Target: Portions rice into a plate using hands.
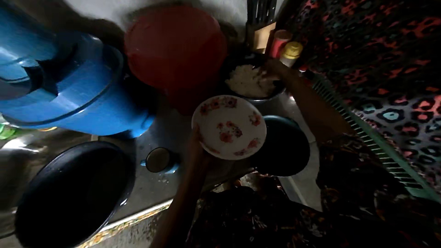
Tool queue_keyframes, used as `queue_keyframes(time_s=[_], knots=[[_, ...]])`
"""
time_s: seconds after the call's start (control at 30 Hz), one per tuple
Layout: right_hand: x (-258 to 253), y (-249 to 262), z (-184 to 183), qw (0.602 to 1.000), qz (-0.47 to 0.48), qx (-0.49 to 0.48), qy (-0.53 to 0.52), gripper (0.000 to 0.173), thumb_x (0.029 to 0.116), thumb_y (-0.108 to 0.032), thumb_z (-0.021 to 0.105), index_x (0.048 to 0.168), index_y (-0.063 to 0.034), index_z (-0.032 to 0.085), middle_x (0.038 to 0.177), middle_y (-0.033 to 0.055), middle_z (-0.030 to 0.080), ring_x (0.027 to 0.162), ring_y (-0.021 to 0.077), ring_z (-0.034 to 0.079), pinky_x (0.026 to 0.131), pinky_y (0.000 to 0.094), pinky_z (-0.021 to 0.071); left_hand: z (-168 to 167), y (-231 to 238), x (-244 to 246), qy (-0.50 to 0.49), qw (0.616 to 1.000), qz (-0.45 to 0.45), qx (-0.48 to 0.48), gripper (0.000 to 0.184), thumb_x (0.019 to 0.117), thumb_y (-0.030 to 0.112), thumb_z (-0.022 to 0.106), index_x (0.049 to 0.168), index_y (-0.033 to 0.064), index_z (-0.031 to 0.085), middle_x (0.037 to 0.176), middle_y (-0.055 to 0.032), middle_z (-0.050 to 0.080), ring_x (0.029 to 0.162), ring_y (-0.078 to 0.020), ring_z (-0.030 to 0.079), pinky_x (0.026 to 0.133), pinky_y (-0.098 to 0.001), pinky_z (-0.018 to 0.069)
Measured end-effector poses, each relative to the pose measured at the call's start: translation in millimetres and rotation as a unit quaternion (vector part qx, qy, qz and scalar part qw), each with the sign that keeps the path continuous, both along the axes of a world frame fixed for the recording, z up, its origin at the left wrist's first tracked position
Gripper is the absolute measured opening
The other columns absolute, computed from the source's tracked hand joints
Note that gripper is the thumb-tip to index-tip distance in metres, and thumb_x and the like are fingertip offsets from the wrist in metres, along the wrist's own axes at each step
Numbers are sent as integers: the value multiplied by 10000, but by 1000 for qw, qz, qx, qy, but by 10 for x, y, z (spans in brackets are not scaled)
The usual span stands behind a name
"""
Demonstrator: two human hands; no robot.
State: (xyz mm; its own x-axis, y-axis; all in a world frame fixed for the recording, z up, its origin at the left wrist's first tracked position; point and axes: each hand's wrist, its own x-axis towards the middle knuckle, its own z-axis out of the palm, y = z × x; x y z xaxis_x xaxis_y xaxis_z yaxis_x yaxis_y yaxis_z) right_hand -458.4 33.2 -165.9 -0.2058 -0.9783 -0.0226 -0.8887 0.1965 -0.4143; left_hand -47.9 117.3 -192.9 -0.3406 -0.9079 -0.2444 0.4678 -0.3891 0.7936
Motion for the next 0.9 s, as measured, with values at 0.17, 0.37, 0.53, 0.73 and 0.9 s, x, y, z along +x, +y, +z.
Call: queue_keyframes(time_s=[0.17,0.37,0.53,0.73,0.9], knots=[[364,460,370,985,-53,-92,-138,247,998,-71,630,1210,55,647,1116,212,682,890,261,697,842,429,591,68,-34,-48,5,999,-51,-4,433,1115,429,326,1297,128,579,1044,-52,724,932,-148,722,785,-348,627],[1308,917,620,987,136,-18,-86,270,1063,-167,543,1164,19,711,1041,174,722,931,260,695,899,459,554,53,-67,-206,-3,993,-115,-30,448,1103,465,347,1376,161,531,1117,-29,710,984,-129,708,828,-347,619],[1755,880,246,990,78,-26,-118,329,1089,-168,489,1370,-47,612,1282,186,656,1129,311,654,984,502,528,-14,-33,-258,-44,989,-131,-42,537,1069,583,343,1399,208,540,1158,-15,701,1004,-117,694,843,-353,608],[2317,1149,-36,947,317,-4,-53,134,955,-96,687,999,23,731,943,171,707,901,300,681,858,493,545,6,-26,-131,-33,984,-151,-89,486,1078,569,327,1289,228,603,1052,49,704,924,-47,681,808,-296,596],[2162,1229,246,935,305,79,163,199,937,-66,673,1118,3,719,1138,228,678,1096,441,631,910,627,492,10,-48,88,-113,956,-198,-185,527,1075,565,362,1509,276,438,1289,9,650,1076,-87,659,913,-350,578]])
